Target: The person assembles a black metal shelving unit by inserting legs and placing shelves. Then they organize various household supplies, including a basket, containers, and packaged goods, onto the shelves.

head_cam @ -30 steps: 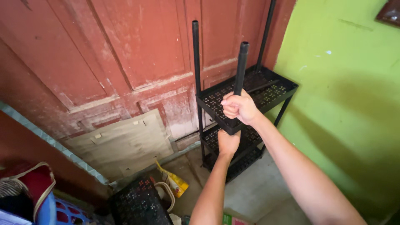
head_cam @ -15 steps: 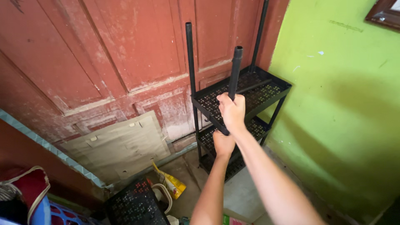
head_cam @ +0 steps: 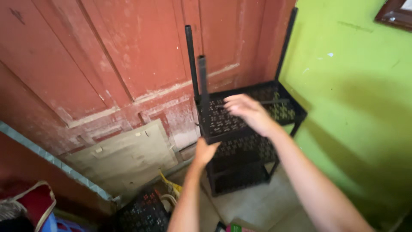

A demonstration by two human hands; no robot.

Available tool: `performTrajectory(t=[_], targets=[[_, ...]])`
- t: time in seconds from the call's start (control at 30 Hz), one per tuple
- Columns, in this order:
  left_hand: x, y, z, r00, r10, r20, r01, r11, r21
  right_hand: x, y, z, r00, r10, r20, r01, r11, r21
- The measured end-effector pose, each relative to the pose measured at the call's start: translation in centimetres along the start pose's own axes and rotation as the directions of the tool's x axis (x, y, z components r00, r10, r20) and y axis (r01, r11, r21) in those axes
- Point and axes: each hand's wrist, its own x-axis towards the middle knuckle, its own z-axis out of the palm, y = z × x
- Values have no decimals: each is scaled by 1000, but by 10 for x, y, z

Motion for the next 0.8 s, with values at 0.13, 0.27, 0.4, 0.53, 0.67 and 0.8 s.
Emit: performTrajectory(t=[0.13,0.27,0.4,0.53,0.67,0.8], targets=[[3,-14,-56,996,42,-81,-39,998,42,0,2,-39,999,2,43,40,362,-931],[-22,-2,-52,871,105,-481,131,892,432,-14,-13,-20,997,75,18,14,59,-998],[-69,17,8,756,-223,-616,373,919,125,-24,-72,-13,963,-219,-157,33,673,-739],[-109,47,88,988,-152,-12,141,939,-313,-69,-121,-26,931,-208,-301,248,963,102],[-117,83,160,979,196,59,-173,945,-278,-100,-114,-32,896,64,-439,-28,996,87],[-109,101,196,959,-113,259,258,722,-642,-99,-98,-35,905,83,-417,-15,987,163]])
